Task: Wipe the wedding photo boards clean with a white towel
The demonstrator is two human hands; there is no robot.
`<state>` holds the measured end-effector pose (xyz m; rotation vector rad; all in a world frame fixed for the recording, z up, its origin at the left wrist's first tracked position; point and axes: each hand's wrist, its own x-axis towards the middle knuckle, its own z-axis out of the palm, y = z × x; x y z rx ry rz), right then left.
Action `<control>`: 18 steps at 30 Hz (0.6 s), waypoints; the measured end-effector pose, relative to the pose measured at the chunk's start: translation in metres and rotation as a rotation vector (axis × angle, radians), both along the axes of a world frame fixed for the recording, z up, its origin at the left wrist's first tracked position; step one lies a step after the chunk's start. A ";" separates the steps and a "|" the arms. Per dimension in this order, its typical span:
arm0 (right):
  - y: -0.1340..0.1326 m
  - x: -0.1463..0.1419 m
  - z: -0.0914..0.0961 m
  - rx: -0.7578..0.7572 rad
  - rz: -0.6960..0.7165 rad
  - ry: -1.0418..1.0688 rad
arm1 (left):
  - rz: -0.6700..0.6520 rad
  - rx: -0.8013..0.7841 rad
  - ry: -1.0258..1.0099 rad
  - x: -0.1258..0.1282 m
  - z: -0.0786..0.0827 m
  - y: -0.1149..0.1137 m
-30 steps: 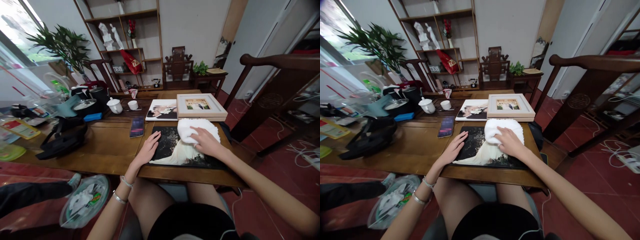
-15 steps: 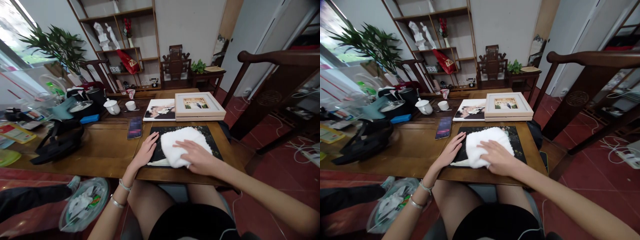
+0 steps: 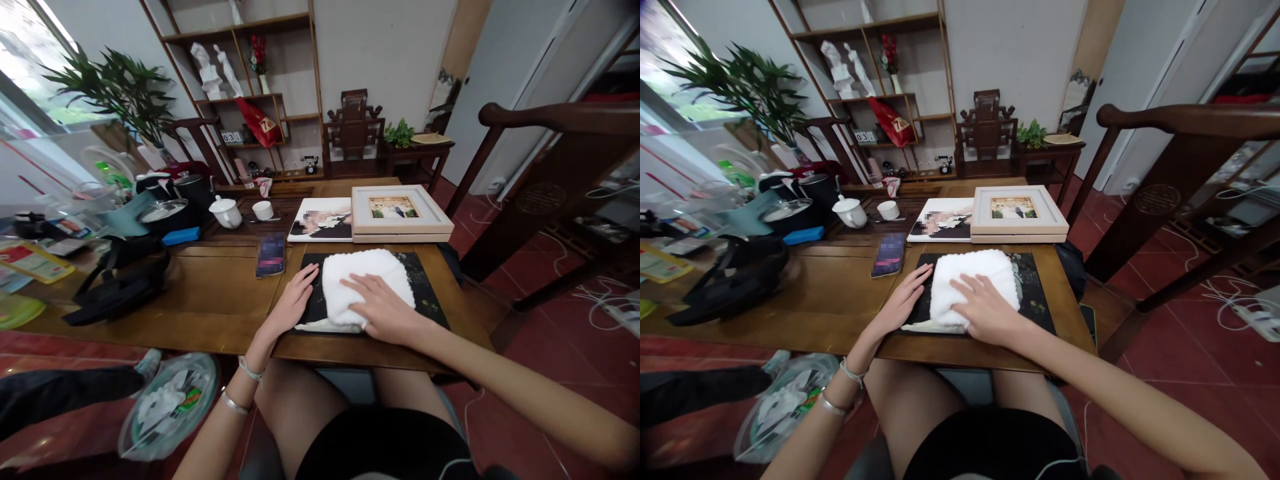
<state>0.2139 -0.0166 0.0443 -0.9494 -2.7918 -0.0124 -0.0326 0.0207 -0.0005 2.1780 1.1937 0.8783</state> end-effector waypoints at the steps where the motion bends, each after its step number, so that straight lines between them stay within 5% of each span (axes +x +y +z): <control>1: -0.009 -0.001 0.001 -0.014 0.045 -0.001 | 0.008 -0.001 -0.006 0.001 0.001 -0.001; 5: -0.020 0.017 -0.001 -0.015 0.109 0.032 | 0.029 0.004 -0.020 0.002 0.005 -0.003; 11: 0.024 0.051 -0.001 0.049 -0.145 0.035 | -0.004 -0.013 -0.002 0.003 0.008 -0.005; 15: 0.036 0.032 0.003 0.052 -0.204 -0.014 | -0.010 -0.030 0.010 0.003 0.009 -0.006; 18: 0.019 0.005 0.003 0.035 -0.121 -0.025 | 0.002 -0.025 0.011 0.003 0.007 -0.006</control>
